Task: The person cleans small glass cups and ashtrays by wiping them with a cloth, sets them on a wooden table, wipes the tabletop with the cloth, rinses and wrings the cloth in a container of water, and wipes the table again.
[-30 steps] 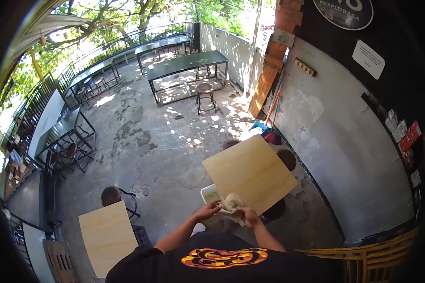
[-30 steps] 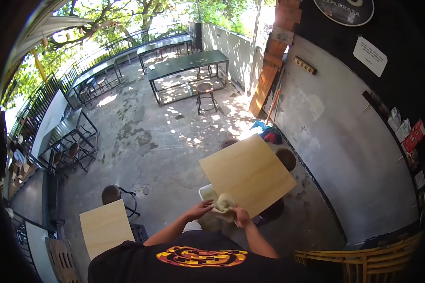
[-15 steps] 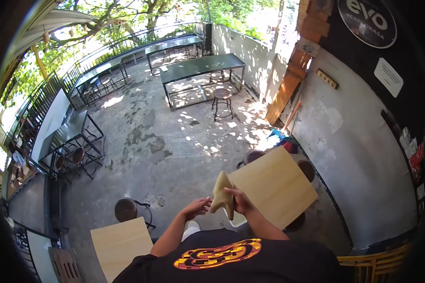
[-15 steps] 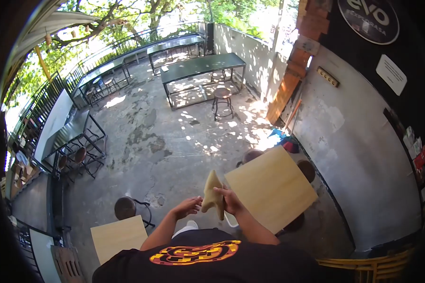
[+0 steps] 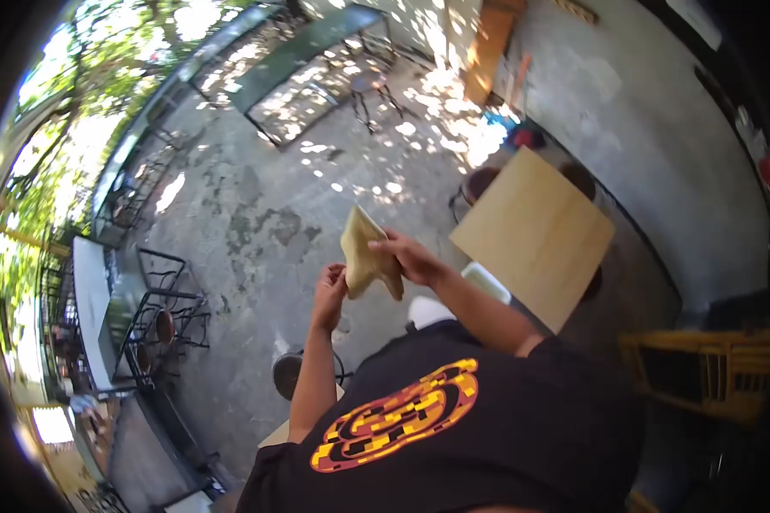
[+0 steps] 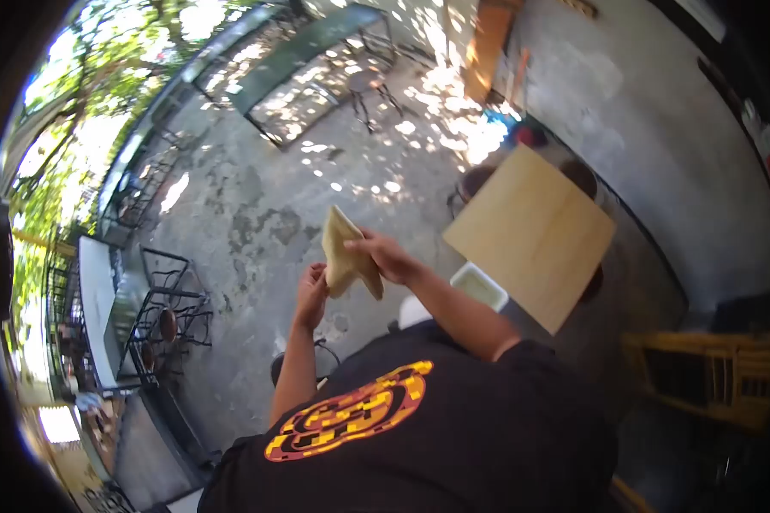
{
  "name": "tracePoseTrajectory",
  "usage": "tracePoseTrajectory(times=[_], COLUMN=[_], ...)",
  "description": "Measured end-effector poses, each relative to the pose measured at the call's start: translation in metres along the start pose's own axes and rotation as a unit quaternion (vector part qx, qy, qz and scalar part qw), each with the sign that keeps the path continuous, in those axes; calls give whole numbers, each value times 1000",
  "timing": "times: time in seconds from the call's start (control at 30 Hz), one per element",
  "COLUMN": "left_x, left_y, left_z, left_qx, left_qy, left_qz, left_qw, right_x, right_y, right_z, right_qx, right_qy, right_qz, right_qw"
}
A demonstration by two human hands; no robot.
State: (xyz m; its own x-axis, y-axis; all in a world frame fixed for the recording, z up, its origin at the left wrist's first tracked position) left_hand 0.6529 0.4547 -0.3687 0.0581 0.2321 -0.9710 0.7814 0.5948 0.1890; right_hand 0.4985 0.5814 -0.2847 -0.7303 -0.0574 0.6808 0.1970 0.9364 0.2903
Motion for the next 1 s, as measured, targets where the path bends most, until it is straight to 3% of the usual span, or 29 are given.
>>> tracePoseTrajectory(times=[0.13,0.33,0.43,0.47,0.53,0.63,0.73,0.77,0.8,0.83,0.9,0.93,0.97,1.0], left_x=[7,40,14,-1,-35,-88,-111,-129,-126,-106,-109,-101,-77,-56], left_y=[-40,-140,-205,-230,-271,-328,-388,-396,-404,-417,-408,-404,-396,-405], left_z=[-21,38,63,70,70,48,2,-26,-45,-57,-106,-125,-135,-134], left_qx=[56,19,-47,-50,-61,-11,113,165,195,259,373,435,487,544], left_qy=[118,44,50,60,58,-148,-322,-374,-286,-229,-202,-141,-47,-204], left_qz=[48,174,152,122,44,-35,-183,-238,-122,-42,13,16,132,94], left_qw=[990,984,986,989,995,988,922,881,930,937,906,889,862,809], right_x=[-3,0,21,29,48,80,112,115,117,114,107,95,82,75], right_y=[-28,-125,-196,-217,-251,-296,-307,-306,-303,-300,-291,-292,-297,-296], right_z=[34,95,144,163,199,219,213,214,213,213,211,210,218,223], right_qx=[-29,-75,-147,-213,-333,-318,-274,-264,-253,-238,-230,-214,-197,-199], right_qy=[-54,-108,43,186,443,522,406,337,263,185,44,-31,-97,-213], right_qz=[3,-1,7,-18,-80,-18,38,-1,-37,-71,-85,-40,11,63], right_qw=[998,991,988,959,829,791,871,904,930,951,968,975,975,954])
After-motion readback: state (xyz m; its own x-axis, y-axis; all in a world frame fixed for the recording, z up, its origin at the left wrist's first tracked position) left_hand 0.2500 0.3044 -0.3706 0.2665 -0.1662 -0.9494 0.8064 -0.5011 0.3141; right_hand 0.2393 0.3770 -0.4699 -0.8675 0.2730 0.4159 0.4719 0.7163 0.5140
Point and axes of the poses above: each hand's wrist, its own y-axis away from the middle knuckle, its own z-axis out of the back of the hand, x = y × z, the point moved 7 cm from there along -y, towards the middle knuckle, and after that the axes turned 5 degrees about -z, right-handed, at the moved point
